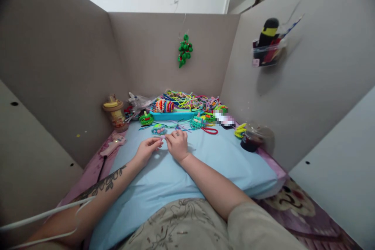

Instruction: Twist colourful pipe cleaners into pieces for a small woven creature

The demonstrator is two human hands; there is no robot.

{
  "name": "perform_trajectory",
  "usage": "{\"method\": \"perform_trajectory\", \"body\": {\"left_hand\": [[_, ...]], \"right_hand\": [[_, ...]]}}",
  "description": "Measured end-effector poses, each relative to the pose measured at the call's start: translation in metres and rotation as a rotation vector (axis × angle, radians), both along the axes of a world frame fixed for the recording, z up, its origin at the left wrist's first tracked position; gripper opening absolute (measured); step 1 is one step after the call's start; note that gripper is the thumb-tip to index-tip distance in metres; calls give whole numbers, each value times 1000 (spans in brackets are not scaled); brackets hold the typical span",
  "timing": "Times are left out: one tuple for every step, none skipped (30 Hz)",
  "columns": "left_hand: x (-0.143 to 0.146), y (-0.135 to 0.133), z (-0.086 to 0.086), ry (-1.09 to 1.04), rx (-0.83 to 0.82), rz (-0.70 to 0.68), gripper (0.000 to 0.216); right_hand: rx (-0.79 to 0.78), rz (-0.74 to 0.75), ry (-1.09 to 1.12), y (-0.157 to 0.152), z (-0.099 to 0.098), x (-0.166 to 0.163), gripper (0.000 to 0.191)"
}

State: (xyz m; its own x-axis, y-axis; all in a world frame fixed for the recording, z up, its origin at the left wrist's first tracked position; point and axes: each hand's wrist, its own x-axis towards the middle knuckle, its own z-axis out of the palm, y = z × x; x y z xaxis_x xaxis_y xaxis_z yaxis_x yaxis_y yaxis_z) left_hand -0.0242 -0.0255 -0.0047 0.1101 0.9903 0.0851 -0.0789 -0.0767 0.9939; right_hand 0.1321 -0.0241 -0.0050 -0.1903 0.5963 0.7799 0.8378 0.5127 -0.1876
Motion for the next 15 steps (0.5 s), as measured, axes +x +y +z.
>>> {"method": "perform_trajectory", "body": {"left_hand": [[0,0,1,-51,-27,-13,36],[0,-1,1,-109,-58,-22,37],[0,-1,2,-165,-93,-28,38],[0,-1,3,-216,-128,-31,39],[0,-1,4,-253,-157,-32,40],[0,-1,4,-273,-178,-33,41],[0,-1,4,-278,-189,-33,42],[1,-1,4,-273,-191,-30,41],[1,-1,4,-263,-187,-24,41],[1,-1,4,-250,-181,-15,39],[2,0,3,-238,-175,-5,38],[2,0,2,-226,-167,5,37],[2,1,1,-215,-161,17,37],[2,1,0,-205,-153,30,36],[3,2,-1,-194,-140,41,36]], "right_hand": [[16,-4,-16,0,0,0,16],[30,-9,-32,1,-1,0,16],[38,-14,-48,1,-1,0,16],[42,-18,-65,1,-1,0,15],[43,-21,-84,1,-2,0,15],[43,-24,-102,0,-2,0,14],[45,-25,-119,0,-2,0,14],[48,-26,-136,0,-2,0,14],[52,-28,-150,-1,-2,-1,14],[58,-29,-162,-1,-2,-1,14],[63,-29,-172,-2,-2,-2,15],[68,-26,-179,-2,-2,-3,15],[70,-19,-181,-3,-1,-3,15],[70,-10,-175,-4,-1,-4,15],[66,2,-164,-4,0,-4,15]]}}
